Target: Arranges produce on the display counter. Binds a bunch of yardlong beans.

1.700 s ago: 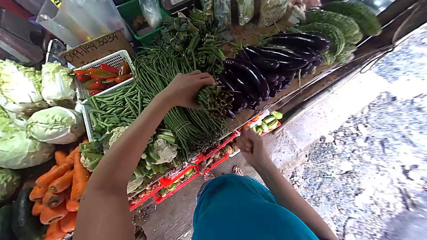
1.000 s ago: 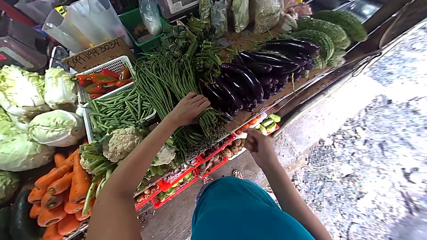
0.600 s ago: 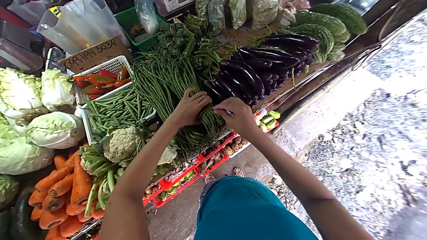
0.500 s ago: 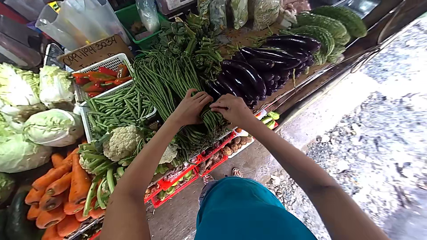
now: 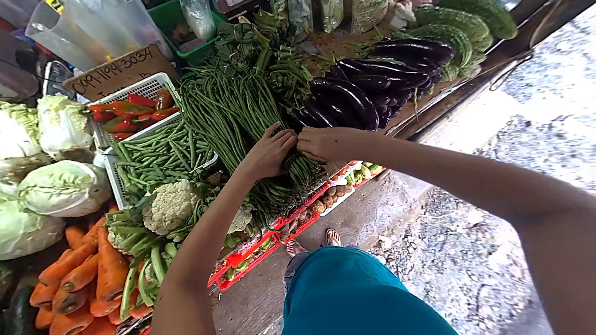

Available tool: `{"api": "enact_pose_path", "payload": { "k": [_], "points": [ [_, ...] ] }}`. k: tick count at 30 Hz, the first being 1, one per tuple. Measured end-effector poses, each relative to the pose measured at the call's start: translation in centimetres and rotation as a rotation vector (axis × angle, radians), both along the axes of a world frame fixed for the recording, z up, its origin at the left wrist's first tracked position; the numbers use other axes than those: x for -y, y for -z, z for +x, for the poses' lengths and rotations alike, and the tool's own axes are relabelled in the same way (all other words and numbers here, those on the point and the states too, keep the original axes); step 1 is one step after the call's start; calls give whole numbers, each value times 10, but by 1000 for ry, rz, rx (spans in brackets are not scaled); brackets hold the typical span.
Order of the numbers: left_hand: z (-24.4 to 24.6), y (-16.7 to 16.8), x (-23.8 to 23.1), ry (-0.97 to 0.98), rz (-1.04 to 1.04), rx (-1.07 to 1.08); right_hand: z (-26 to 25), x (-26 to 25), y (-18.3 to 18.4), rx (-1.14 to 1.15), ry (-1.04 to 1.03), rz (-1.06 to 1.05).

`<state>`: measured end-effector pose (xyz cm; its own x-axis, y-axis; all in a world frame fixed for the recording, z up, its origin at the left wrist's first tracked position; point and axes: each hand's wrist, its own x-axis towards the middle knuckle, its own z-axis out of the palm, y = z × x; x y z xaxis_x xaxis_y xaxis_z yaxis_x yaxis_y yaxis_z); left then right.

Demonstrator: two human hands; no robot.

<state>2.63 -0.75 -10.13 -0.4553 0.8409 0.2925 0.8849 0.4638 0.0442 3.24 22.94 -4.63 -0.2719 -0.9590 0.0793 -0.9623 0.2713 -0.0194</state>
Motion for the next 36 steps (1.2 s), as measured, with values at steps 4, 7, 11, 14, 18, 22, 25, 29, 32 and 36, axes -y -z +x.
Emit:
{"api": "enact_pose_path", "payload": {
  "k": [4, 7, 11, 14, 18, 22, 25, 29, 32, 36],
  "points": [
    [-2, -2, 4, -50, 39, 110, -18, -4, 9, 280, -40, -286],
    [-4, 0, 3, -34, 41, 103, -18, -10, 17, 492, 24, -429],
    [-8, 5, 1, 11, 10, 69, -14, -14, 4, 833, 103, -202],
    [-10, 4, 1, 4, 38, 70, 2, -5, -26, 1034, 283, -160],
    [-10, 3, -2, -39, 48, 48, 47, 4, -18, 659, 61, -348],
    [-8, 4, 4, -36, 140, -46, 79, 6, -6, 145, -50, -65],
    [-5, 6, 11, -65, 239, -54, 91, -12, -2, 84, -73, 50],
    [-2, 4, 15, -100, 309, -45, 78, -51, 24, 50, 52, 14],
    [-1, 5, 12, -103, 254, -30, 56, -69, 51, 147, 211, -259],
    [0, 5, 12, -101, 221, -28, 42, -58, 63, 384, 495, -824]
  ]
}}
